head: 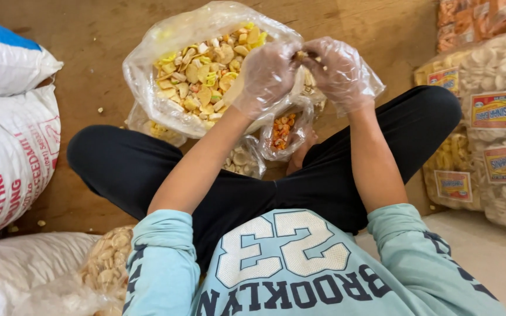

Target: The person sits cross-legged on the floor and uses gloved hands to sort a mixture of dried fruit and snack pieces inside a large plastic bag. They repeatedly pick up handfuls of the mixture, separate or inspect pieces, and return them to the bag.

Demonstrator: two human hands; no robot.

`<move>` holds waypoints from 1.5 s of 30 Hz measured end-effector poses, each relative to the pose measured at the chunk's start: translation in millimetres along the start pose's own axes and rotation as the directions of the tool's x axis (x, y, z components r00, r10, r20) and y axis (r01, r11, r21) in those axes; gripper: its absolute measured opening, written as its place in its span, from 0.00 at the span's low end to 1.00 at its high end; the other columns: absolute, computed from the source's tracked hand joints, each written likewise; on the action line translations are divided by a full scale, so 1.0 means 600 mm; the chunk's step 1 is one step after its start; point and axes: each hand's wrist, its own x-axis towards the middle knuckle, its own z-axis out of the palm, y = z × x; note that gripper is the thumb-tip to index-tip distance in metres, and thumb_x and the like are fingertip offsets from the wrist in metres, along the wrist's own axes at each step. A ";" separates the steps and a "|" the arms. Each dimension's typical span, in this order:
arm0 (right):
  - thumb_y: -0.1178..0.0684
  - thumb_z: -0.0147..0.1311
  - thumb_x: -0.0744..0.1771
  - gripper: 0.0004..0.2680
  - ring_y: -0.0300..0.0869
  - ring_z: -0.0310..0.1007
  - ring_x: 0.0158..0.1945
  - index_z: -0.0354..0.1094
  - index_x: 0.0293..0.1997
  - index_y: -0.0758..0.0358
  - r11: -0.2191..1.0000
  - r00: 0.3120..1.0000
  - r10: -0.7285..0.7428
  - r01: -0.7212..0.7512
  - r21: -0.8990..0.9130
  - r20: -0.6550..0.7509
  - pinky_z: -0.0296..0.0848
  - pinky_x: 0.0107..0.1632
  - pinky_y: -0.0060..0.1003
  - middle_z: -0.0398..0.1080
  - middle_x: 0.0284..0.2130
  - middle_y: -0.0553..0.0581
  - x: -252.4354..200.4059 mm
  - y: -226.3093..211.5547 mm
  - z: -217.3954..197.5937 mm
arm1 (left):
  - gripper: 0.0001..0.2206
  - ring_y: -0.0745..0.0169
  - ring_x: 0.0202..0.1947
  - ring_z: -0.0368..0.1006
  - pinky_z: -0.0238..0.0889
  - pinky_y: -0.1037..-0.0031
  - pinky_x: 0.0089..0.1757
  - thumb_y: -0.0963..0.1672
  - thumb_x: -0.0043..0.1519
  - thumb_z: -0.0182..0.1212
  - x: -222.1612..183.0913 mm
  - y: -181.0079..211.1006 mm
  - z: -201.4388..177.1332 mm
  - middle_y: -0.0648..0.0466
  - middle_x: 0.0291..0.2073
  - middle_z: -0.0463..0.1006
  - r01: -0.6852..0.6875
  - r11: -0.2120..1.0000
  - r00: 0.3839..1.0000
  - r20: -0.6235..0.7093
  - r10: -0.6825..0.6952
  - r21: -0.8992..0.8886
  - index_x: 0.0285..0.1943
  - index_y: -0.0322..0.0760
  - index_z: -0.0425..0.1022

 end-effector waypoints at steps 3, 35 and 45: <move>0.65 0.57 0.70 0.03 0.44 0.76 0.37 0.74 0.47 0.71 0.989 0.990 0.144 -0.144 0.039 -0.004 0.77 0.42 0.34 0.76 0.36 0.61 -0.017 0.027 -0.019 | 0.06 0.74 0.13 0.66 0.58 0.87 0.14 0.35 0.64 0.50 0.029 0.018 0.038 0.56 0.20 0.75 -0.075 0.995 0.997 0.024 0.077 -0.071 0.43 0.34 0.72; 0.69 0.47 0.64 0.10 0.48 0.77 0.42 0.71 0.47 0.70 0.879 0.888 0.460 -0.451 0.154 -0.026 0.77 0.45 0.40 0.75 0.39 0.61 -0.046 0.142 -0.009 | 0.12 0.67 0.21 0.70 0.68 0.81 0.23 0.46 0.63 0.54 0.103 -0.007 0.243 0.54 0.21 0.73 0.496 0.462 0.839 0.268 -0.474 -0.735 0.27 0.38 0.73; 0.65 0.50 0.68 0.05 0.49 0.79 0.39 0.73 0.41 0.68 0.933 0.933 0.360 -0.360 0.005 -0.018 0.78 0.42 0.43 0.78 0.36 0.61 -0.010 0.081 -0.015 | 0.12 0.74 0.15 0.66 0.63 0.87 0.18 0.42 0.65 0.46 0.084 -0.012 0.175 0.60 0.17 0.71 0.106 0.975 0.993 0.064 -0.095 -0.198 0.30 0.41 0.73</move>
